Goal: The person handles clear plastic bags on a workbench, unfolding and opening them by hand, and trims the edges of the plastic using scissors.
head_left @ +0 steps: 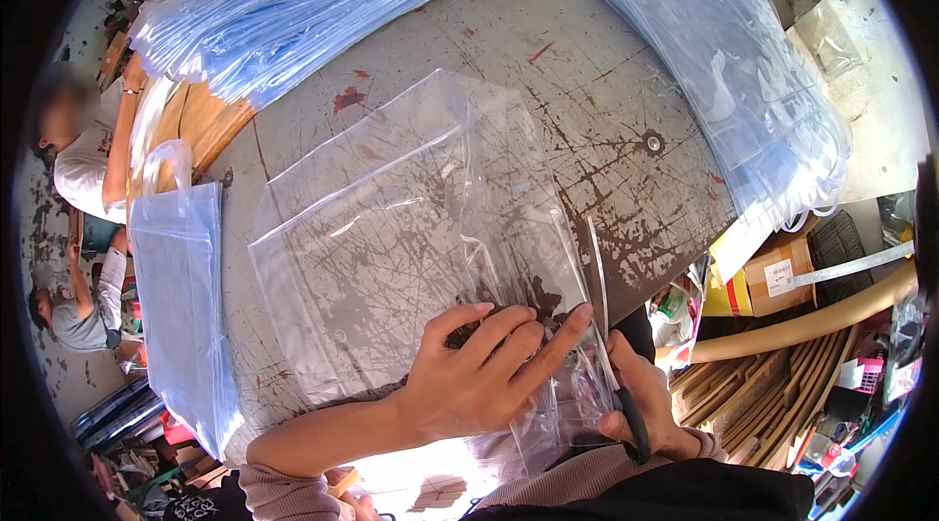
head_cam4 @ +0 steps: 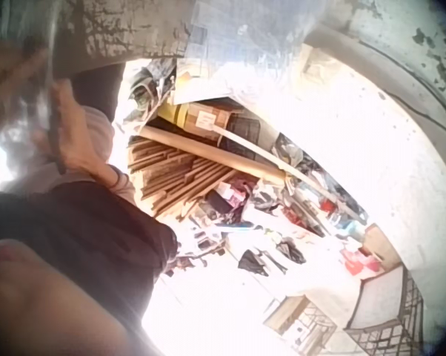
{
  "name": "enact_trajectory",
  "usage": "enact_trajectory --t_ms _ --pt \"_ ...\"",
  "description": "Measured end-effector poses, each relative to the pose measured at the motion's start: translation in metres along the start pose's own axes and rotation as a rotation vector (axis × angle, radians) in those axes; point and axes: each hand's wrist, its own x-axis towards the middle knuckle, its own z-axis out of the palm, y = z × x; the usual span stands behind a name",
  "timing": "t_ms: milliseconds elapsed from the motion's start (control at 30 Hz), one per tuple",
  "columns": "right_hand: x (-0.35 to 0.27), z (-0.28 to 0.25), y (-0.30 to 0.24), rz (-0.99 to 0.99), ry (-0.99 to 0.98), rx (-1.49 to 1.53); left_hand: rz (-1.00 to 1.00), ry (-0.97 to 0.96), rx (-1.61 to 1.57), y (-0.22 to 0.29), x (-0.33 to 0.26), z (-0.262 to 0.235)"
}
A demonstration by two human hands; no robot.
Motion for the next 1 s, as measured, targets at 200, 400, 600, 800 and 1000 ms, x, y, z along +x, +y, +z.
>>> enact_trajectory --t_ms 200,400,600,800,1000 --pt "-0.002 0.004 0.009 0.014 0.060 0.140 -0.009 0.006 -0.015 0.000 0.000 0.000" --pt "-0.001 0.005 0.010 0.014 0.078 0.212 -0.013 0.021 -0.009 -0.001 -0.001 0.002" --pt "-0.002 0.004 0.016 0.023 0.113 0.252 -0.031 0.011 -0.033 -0.001 0.002 -0.001" --pt "0.000 0.004 0.020 -0.020 0.118 0.217 -0.059 -0.024 -0.032 -0.002 0.003 -0.004" --pt "-0.001 0.002 0.019 -0.023 0.123 0.175 -0.056 -0.075 -0.064 0.003 0.003 -0.007"
